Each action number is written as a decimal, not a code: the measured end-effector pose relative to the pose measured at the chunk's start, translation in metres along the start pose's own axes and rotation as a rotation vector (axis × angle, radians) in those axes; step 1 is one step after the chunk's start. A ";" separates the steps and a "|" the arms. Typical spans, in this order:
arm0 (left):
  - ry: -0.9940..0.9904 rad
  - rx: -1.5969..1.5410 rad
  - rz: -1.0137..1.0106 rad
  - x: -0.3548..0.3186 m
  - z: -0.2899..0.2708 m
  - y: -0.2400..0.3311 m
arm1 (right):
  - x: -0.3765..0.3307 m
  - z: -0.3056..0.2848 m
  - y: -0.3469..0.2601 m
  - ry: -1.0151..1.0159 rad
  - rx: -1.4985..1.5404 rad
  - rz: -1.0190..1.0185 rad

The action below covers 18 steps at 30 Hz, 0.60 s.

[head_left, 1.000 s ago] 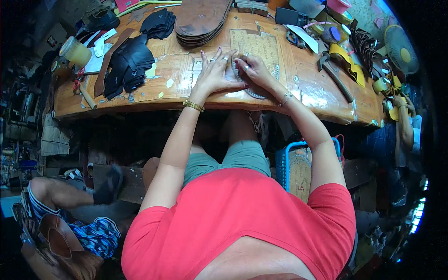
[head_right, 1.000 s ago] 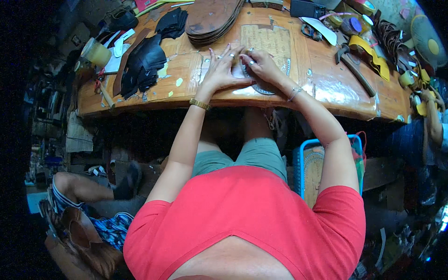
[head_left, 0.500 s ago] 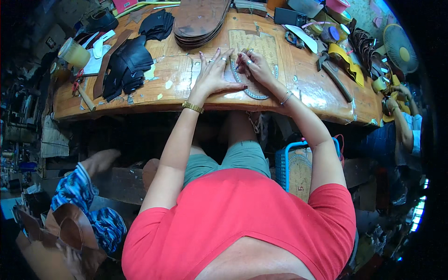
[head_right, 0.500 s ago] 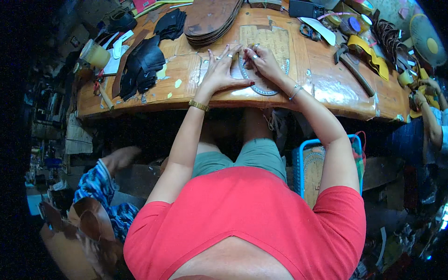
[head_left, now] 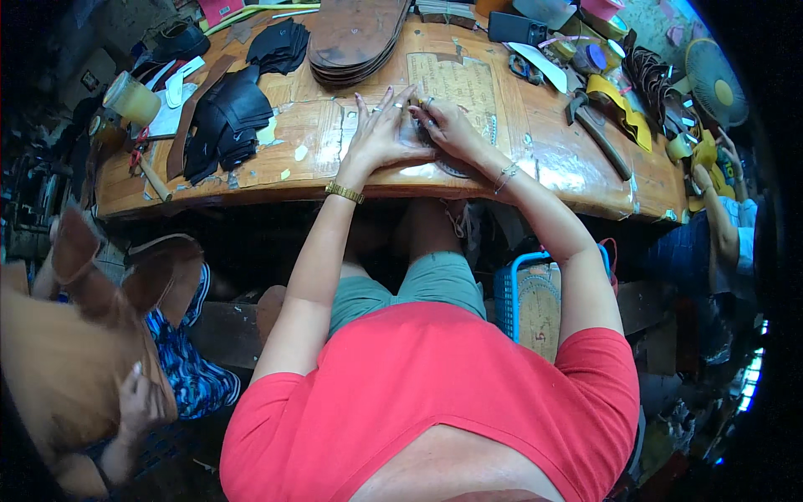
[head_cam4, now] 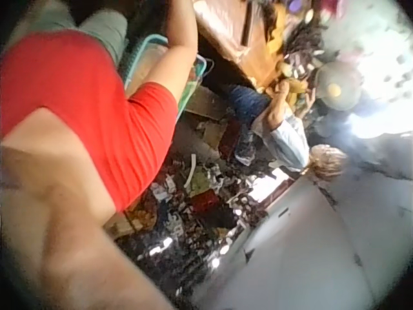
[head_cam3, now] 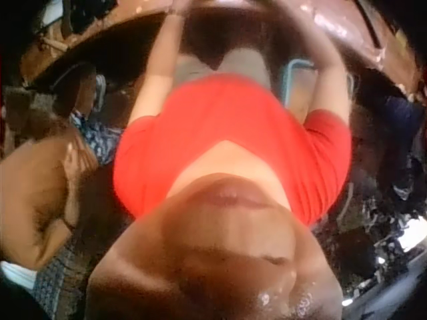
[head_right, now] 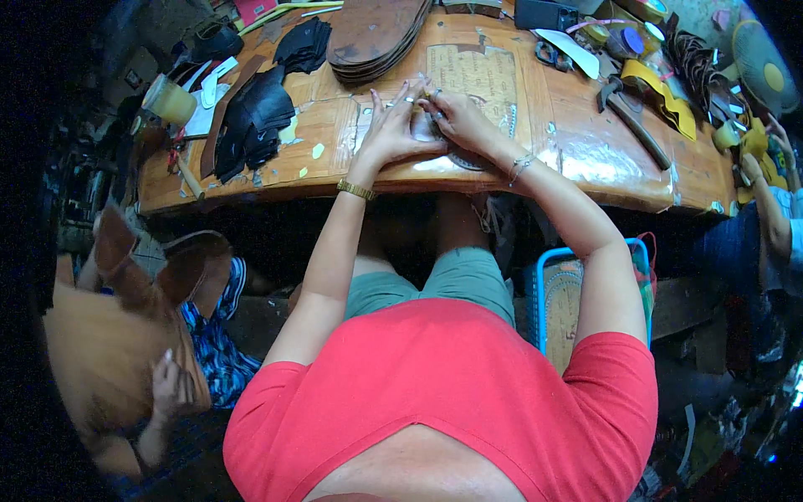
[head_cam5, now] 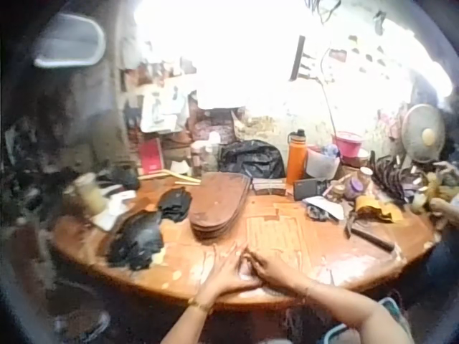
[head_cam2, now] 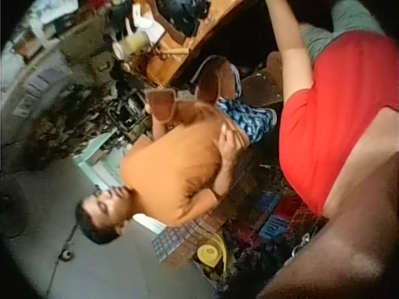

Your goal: The person places a template on a leather sole and traces its outline with a marking tool. They repeat this process on multiple soles, stacking the marked pieces aside after each one.

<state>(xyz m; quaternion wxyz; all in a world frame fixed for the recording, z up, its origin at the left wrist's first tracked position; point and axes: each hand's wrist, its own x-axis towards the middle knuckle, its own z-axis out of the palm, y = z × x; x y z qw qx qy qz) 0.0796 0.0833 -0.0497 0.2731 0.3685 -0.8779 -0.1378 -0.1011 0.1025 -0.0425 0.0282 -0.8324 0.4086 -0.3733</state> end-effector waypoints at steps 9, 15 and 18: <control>-0.015 0.018 -0.012 0.001 -0.001 0.002 | 0.006 0.002 0.001 0.077 0.389 0.343; -0.016 0.009 -0.013 0.001 -0.006 0.008 | 0.008 -0.004 -0.001 0.062 0.580 0.626; -0.001 -0.001 0.003 0.001 -0.005 0.009 | 0.006 -0.003 0.004 0.068 0.617 0.596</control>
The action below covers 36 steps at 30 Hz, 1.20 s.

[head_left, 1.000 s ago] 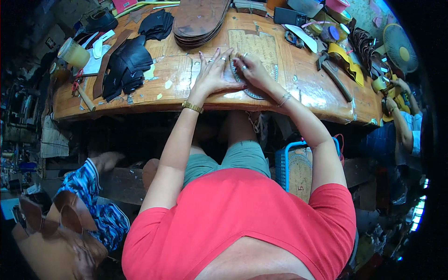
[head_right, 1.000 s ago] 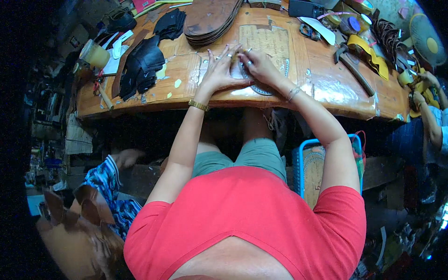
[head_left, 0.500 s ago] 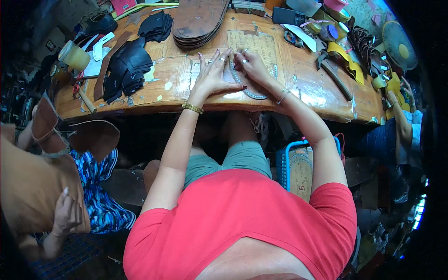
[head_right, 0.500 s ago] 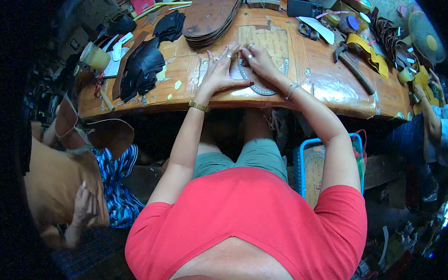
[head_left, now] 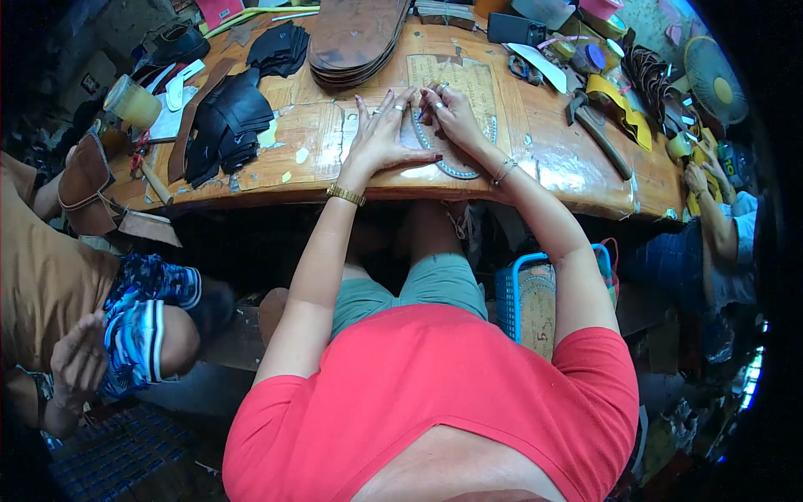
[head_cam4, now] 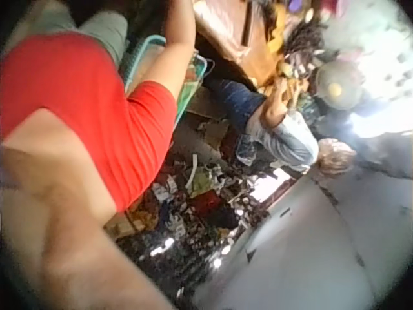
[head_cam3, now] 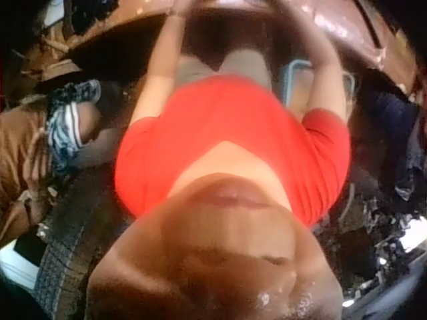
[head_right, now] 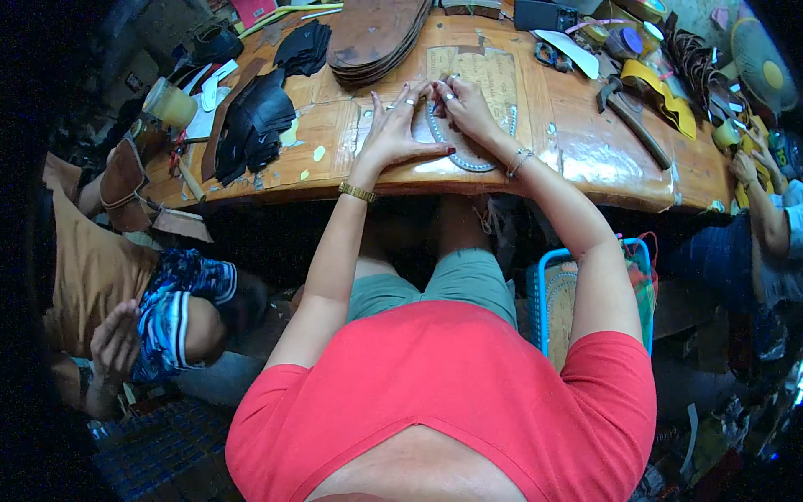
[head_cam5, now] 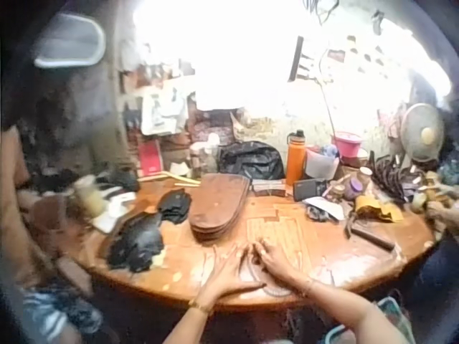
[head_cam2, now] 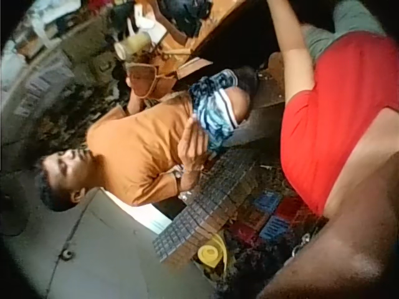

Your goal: The person places a template on a leather sole and traces its outline with a marking tool. They repeat this process on multiple soles, stacking the marked pieces aside after each one.

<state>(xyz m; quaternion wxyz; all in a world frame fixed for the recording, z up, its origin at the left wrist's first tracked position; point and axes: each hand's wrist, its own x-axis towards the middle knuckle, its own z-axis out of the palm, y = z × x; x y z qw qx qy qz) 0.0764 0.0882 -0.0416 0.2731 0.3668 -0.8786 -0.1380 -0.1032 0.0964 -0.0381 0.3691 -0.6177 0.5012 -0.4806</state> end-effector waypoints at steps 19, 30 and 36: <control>-0.014 0.019 -0.010 -0.002 0.001 -0.004 | 0.001 0.007 -0.003 0.065 -0.177 -0.183; 0.003 0.025 0.005 -0.002 0.004 -0.005 | -0.003 0.004 -0.009 0.065 -0.060 0.036; 0.006 0.014 0.010 -0.002 0.003 -0.006 | 0.003 0.011 0.004 0.092 -0.457 -0.426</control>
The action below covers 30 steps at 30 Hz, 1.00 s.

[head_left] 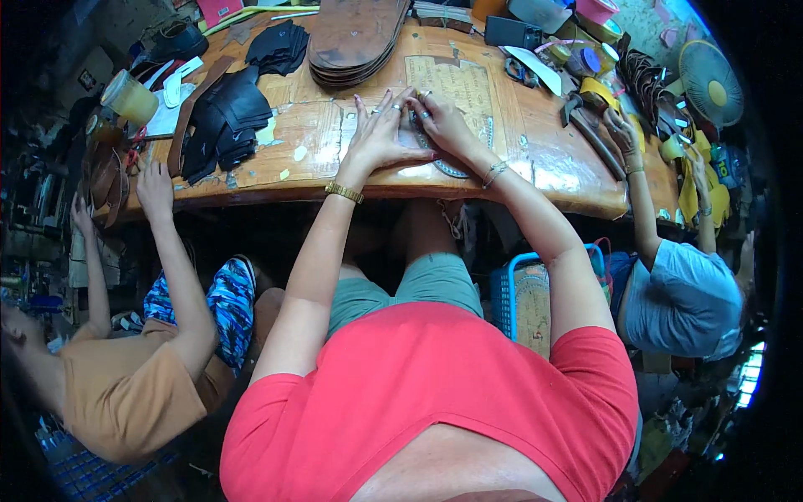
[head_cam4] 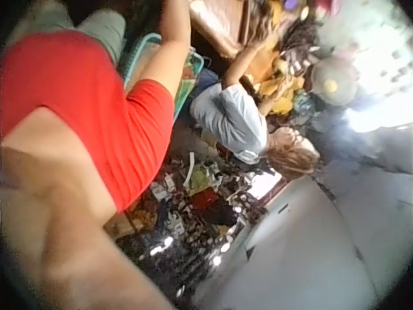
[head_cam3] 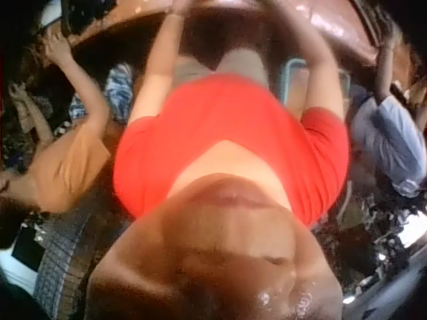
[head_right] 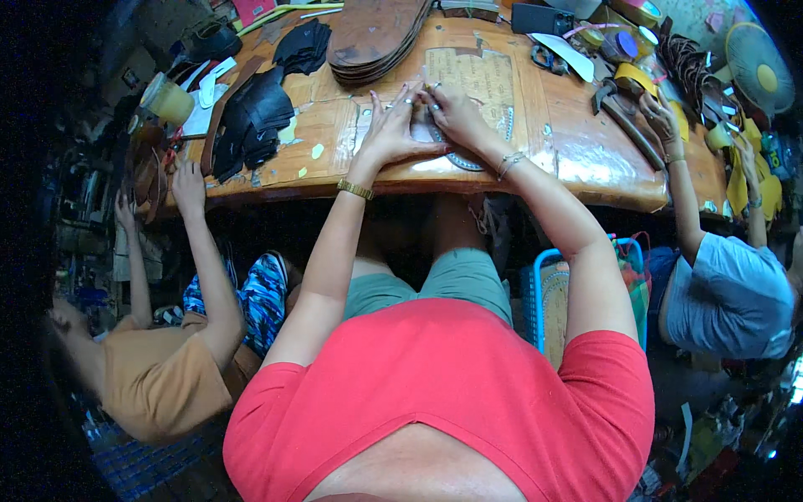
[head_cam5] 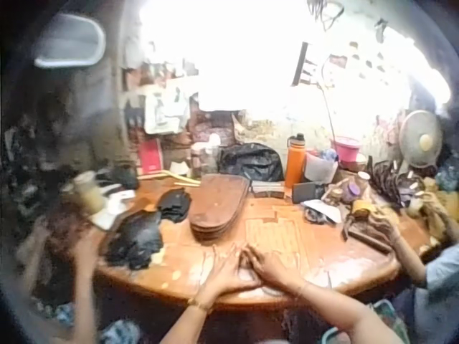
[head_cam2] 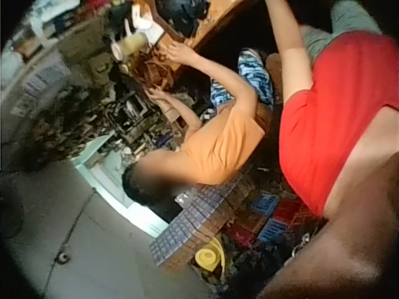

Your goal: The person places a template on a leather sole and traces its outline with a marking tool. They repeat this process on multiple soles, stacking the marked pieces aside after each one.

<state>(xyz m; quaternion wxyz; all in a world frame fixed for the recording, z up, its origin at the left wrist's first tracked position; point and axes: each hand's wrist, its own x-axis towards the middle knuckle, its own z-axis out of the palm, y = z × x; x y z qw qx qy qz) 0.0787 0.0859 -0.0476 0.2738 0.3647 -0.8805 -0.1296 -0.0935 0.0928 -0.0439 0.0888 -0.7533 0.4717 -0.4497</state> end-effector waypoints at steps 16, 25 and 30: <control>-0.019 0.002 -0.016 0.001 -0.002 0.003 | 0.004 -0.003 -0.002 0.034 0.312 0.403; -0.040 -0.004 -0.039 0.000 -0.007 0.005 | 0.005 0.001 0.023 0.003 0.554 0.457; -0.034 0.008 -0.040 0.002 -0.001 0.005 | -0.008 -0.032 0.023 0.362 0.719 0.438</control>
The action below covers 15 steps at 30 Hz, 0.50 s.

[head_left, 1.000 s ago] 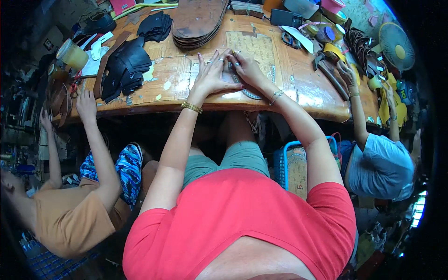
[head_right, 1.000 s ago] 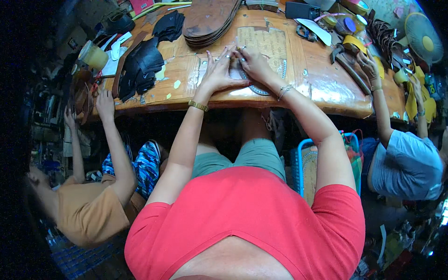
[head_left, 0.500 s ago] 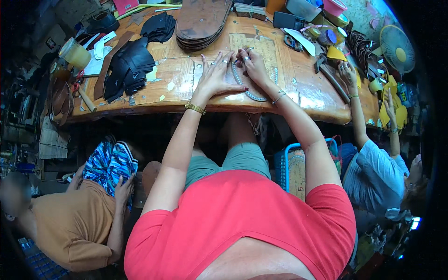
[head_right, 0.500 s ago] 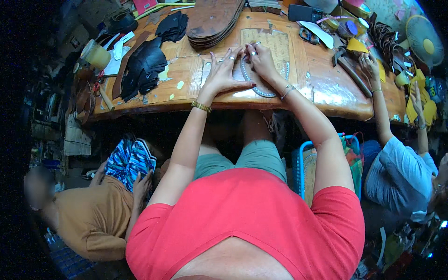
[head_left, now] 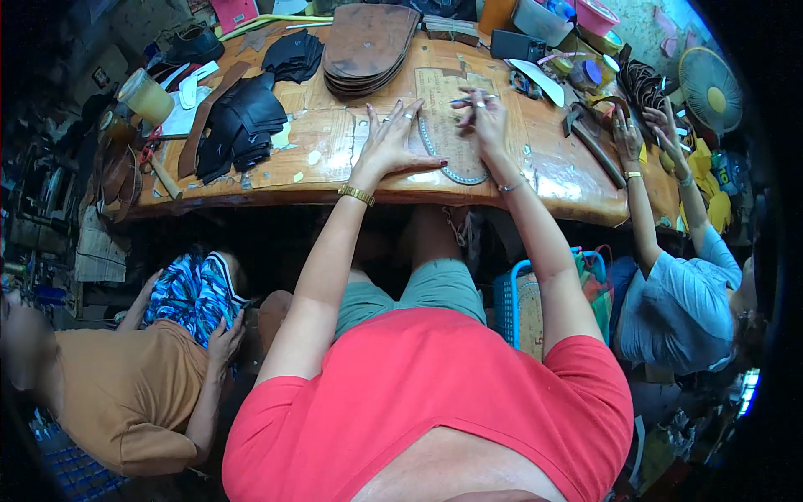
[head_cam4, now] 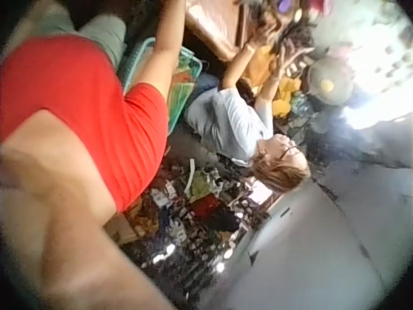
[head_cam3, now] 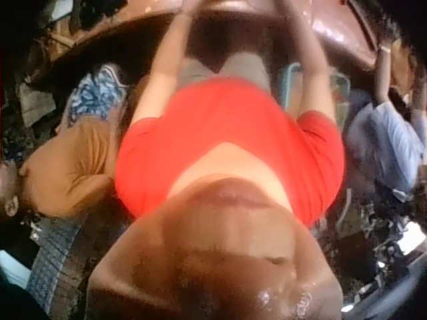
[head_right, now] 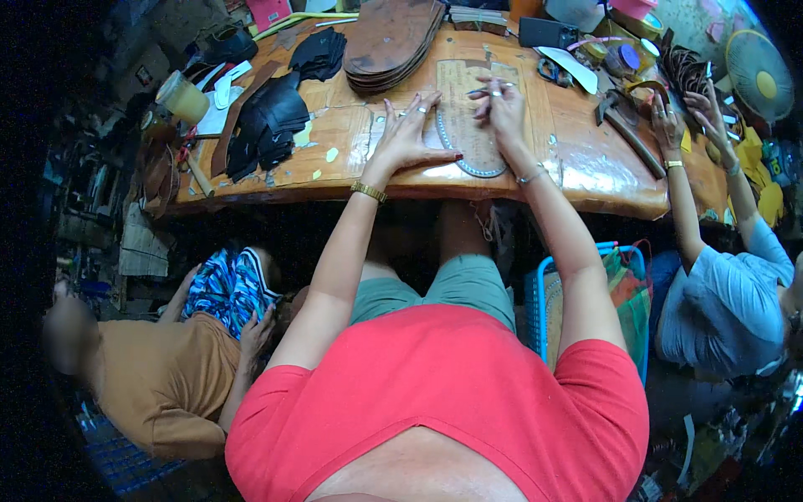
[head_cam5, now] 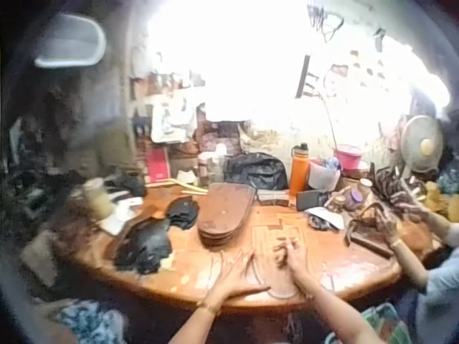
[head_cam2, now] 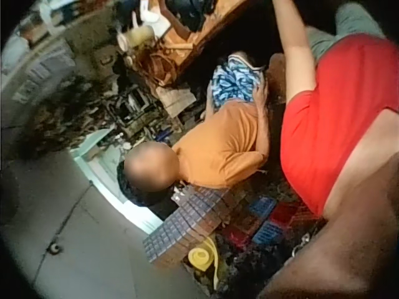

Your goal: The person places a template on a leather sole and traces its outline with a marking tool. They repeat this process on multiple soles, stacking the marked pieces aside after each one.

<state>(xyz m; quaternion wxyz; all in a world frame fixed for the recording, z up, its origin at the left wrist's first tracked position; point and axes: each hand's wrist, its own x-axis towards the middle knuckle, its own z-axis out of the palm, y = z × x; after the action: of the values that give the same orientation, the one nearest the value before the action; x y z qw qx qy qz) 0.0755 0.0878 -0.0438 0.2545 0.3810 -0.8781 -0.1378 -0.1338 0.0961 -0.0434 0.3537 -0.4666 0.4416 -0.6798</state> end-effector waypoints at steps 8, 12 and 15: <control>0.015 0.012 0.010 -0.003 0.000 -0.001 | -0.043 -0.074 -0.023 0.222 -0.667 -0.269; 0.023 0.000 0.024 -0.004 -0.001 -0.001 | -0.061 -0.078 -0.017 0.177 -0.974 -0.279; 0.006 0.004 0.028 -0.004 0.001 -0.002 | -0.065 -0.068 -0.017 0.152 -1.037 -0.305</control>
<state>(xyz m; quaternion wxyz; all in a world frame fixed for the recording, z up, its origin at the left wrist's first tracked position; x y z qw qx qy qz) 0.0790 0.0894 -0.0467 0.2585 0.3695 -0.8828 -0.1312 -0.1789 0.1782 -0.0604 -0.0580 -0.5881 0.6707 -0.4483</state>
